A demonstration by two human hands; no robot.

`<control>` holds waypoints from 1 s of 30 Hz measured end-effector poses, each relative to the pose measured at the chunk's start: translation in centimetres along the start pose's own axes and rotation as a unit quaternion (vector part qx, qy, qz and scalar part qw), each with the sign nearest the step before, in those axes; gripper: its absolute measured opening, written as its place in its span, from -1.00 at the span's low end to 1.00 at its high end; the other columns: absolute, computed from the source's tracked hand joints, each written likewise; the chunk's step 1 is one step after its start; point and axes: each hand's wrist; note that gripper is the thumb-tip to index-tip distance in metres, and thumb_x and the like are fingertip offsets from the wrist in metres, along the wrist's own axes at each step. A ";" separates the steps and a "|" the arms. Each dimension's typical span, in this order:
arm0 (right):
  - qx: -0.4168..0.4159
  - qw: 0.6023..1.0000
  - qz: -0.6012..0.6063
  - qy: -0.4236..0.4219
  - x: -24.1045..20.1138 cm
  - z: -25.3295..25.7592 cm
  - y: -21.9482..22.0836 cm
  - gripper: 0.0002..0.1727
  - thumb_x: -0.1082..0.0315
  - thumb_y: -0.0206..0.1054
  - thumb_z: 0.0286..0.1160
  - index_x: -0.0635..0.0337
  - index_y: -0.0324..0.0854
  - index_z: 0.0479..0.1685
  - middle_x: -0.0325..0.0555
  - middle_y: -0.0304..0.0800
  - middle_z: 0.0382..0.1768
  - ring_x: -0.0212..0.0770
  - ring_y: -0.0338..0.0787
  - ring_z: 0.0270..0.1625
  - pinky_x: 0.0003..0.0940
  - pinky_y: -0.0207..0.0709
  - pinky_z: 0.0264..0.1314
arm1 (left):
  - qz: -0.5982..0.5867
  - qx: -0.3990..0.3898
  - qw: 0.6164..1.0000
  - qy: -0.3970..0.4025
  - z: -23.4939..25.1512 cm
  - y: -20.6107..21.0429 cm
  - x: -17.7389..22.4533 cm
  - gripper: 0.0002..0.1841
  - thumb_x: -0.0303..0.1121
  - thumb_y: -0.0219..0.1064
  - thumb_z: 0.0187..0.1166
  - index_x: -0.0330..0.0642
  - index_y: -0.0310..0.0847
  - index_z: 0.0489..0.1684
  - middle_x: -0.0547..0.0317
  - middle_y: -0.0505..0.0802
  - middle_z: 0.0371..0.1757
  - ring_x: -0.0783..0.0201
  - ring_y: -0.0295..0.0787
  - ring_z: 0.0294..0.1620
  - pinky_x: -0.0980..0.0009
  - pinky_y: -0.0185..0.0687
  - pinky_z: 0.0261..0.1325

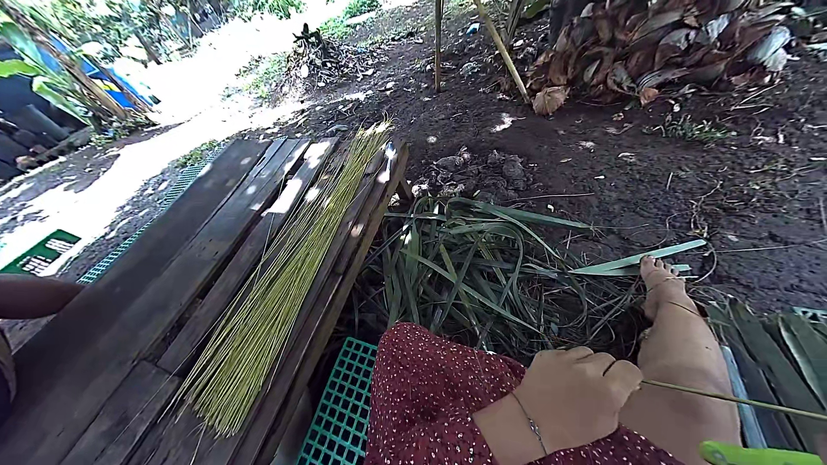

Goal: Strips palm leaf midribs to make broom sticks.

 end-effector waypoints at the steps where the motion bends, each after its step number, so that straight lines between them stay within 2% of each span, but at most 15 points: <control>1: -0.023 1.000 0.012 -0.002 0.4 0.2 -0.3 -0.79 0.42 -0.03 0.74 0.32 0.44 0.10 -0.39 0.73 -0.37 -0.59 0.74 -0.39 -0.71 0.63 -0.23 | -0.034 0.004 0.999 -0.018 0.0 -0.1 0.2 -0.84 -0.48 0.28 0.61 -0.31 0.81 -0.21 -0.02 0.90 -0.30 0.06 0.92 -0.24 0.18 0.79 -0.24; 2: -0.058 0.998 0.033 -0.016 0.8 0.1 -1.0 -0.80 0.24 0.12 0.69 0.12 0.51 0.07 -0.50 0.81 -0.40 -0.62 0.78 -0.46 -0.74 0.65 -0.40 | -0.074 0.000 0.996 -0.044 0.1 -0.4 0.4 -0.82 -0.49 0.26 0.63 -0.35 0.81 -0.17 -0.08 0.91 -0.25 0.02 0.93 -0.20 0.11 0.80 -0.19; 3: -0.110 0.993 0.038 -0.025 1.0 -0.4 -1.3 -0.61 -0.01 0.28 0.63 0.01 0.52 0.24 -0.54 0.87 -0.28 -0.58 0.82 -0.38 -0.69 0.68 -0.37 | -0.120 -0.013 0.990 -0.076 0.1 -0.9 0.6 -0.78 -0.48 0.21 0.67 -0.39 0.80 -0.10 -0.13 0.92 -0.19 -0.02 0.93 -0.16 0.03 0.80 -0.12; 5: -0.179 0.983 -0.010 -0.037 1.4 -1.8 -0.9 -0.26 -0.35 0.22 0.52 -0.09 0.45 0.56 -0.59 0.89 -0.12 -0.58 0.82 -0.20 -0.62 0.68 -0.16 | -0.199 -0.037 0.971 -0.129 0.1 -1.7 0.7 -0.70 -0.43 0.09 0.74 -0.42 0.76 -0.01 -0.14 0.89 -0.19 0.01 0.88 -0.18 -0.02 0.75 -0.07; 6: -0.190 0.981 -0.031 -0.032 1.9 -2.1 -0.5 -0.17 -0.40 0.21 0.48 -0.04 0.41 0.60 -0.58 0.88 -0.23 -0.58 0.79 -0.30 -0.60 0.67 -0.25 | -0.228 -0.037 0.963 -0.141 0.1 -1.8 0.6 -0.67 -0.40 0.03 0.76 -0.40 0.75 -0.02 -0.08 0.87 -0.25 0.11 0.84 -0.25 0.07 0.72 -0.12; 8: -0.234 0.968 -0.072 -0.052 3.2 -1.9 -0.4 -0.17 -0.30 0.18 0.61 0.18 0.33 0.64 -0.49 0.71 -0.48 -0.52 0.69 -0.51 -0.52 0.66 -0.39 | -0.271 -0.015 0.952 -0.142 0.2 -1.7 0.3 -0.64 -0.39 -0.03 0.75 -0.35 0.75 -0.09 0.12 0.80 -0.41 0.40 0.66 -0.44 0.40 0.59 -0.29; 10: -0.279 0.956 -0.077 -0.038 3.3 -2.4 0.2 -0.37 -0.04 0.06 0.77 0.17 0.39 0.66 -0.55 0.61 -0.56 -0.59 0.56 -0.58 -0.57 0.57 -0.42 | -0.297 -0.001 0.944 -0.143 0.2 -1.7 0.4 -0.65 -0.42 -0.04 0.74 -0.36 0.73 -0.12 0.23 0.72 -0.50 0.58 0.49 -0.55 0.60 0.44 -0.40; 14: -0.352 0.934 -0.026 0.049 2.6 -2.5 1.3 -0.38 0.06 0.07 0.72 0.03 0.31 0.76 -0.61 0.59 -0.52 -0.69 0.39 -0.65 -0.72 0.36 -0.59 | -0.327 -0.007 0.927 -0.184 0.3 -2.5 1.1 -0.73 -0.43 -0.02 0.73 -0.32 0.65 -0.09 0.41 0.57 -0.54 0.68 0.35 -0.58 0.69 0.30 -0.46; 17: -0.387 0.919 -0.040 0.066 2.7 -2.0 1.2 -0.36 0.13 0.10 0.73 0.20 0.27 0.75 -0.46 0.51 -0.54 -0.63 0.31 -0.71 -0.69 0.27 -0.69 | -0.358 -0.007 0.911 -0.204 0.2 -2.8 1.4 -0.78 -0.42 -0.01 0.71 -0.26 0.58 -0.16 0.48 0.54 -0.51 0.70 0.38 -0.53 0.69 0.31 -0.42; 20: -0.387 0.917 -0.091 0.023 2.8 -2.3 1.4 -0.43 0.15 0.09 0.77 0.24 0.38 0.68 -0.42 0.54 -0.49 -0.66 0.27 -0.70 -0.71 0.21 -0.69 | -0.427 -0.012 0.876 -0.224 -0.1 -3.0 1.4 -0.76 -0.43 -0.03 0.70 -0.22 0.60 -0.02 0.53 0.59 -0.41 0.74 0.39 -0.52 0.73 0.30 -0.46; 23: -0.354 0.909 -0.185 -0.119 2.7 -3.0 2.2 -0.44 0.13 0.08 0.79 0.31 0.47 0.60 -0.23 0.85 0.13 -0.84 0.53 -0.33 -0.84 0.43 -0.25 | -0.461 -0.011 0.853 -0.243 -0.1 -3.3 1.7 -0.81 -0.43 -0.02 0.70 -0.11 0.54 -0.17 0.59 0.52 -0.49 0.75 0.29 -0.60 0.75 0.21 -0.54; 25: -0.310 0.906 -0.218 -0.189 2.8 -3.1 2.4 -0.46 0.11 0.04 0.82 0.33 0.55 0.51 -0.17 0.86 0.20 -0.84 0.66 -0.14 -0.82 0.53 -0.03 | -0.448 -0.014 0.862 -0.236 -0.2 -3.5 1.8 -0.81 -0.42 -0.01 0.70 -0.06 0.52 -0.25 0.63 0.44 -0.56 0.76 0.22 -0.64 0.76 0.15 -0.56; 27: -0.237 0.921 -0.226 -0.211 2.7 -2.4 1.9 -0.47 0.03 0.04 0.82 0.24 0.63 0.43 -0.38 0.87 -0.12 -0.84 0.52 -0.41 -0.81 0.46 -0.32 | -0.423 -0.032 0.875 -0.231 -0.5 -3.9 1.7 -0.78 -0.41 -0.03 0.73 -0.02 0.50 -0.30 0.65 0.35 -0.63 0.75 0.16 -0.67 0.76 0.07 -0.58; 28: -0.212 0.930 -0.222 -0.201 2.4 -1.7 1.3 -0.46 0.00 0.06 0.81 0.18 0.61 0.48 -0.55 0.70 -0.39 -0.82 0.38 -0.55 -0.80 0.34 -0.50 | -0.413 -0.037 0.881 -0.229 -0.7 -4.1 1.6 -0.77 -0.43 -0.03 0.72 -0.04 0.52 -0.30 0.65 0.34 -0.64 0.75 0.16 -0.67 0.75 0.07 -0.58; 30: -0.199 0.947 -0.187 -0.166 1.7 -0.2 0.0 -0.42 0.03 0.08 0.76 0.24 0.51 0.56 -0.68 0.52 -0.54 -0.79 0.28 -0.64 -0.80 0.26 -0.61 | -0.395 -0.043 0.889 -0.227 -1.2 -4.5 1.5 -0.77 -0.46 -0.02 0.71 -0.07 0.54 -0.30 0.64 0.34 -0.64 0.75 0.16 -0.66 0.75 0.08 -0.55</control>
Point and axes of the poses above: each hand's wrist, its own z-axis towards the middle knuckle, its own y-axis out of the palm, x = y × z
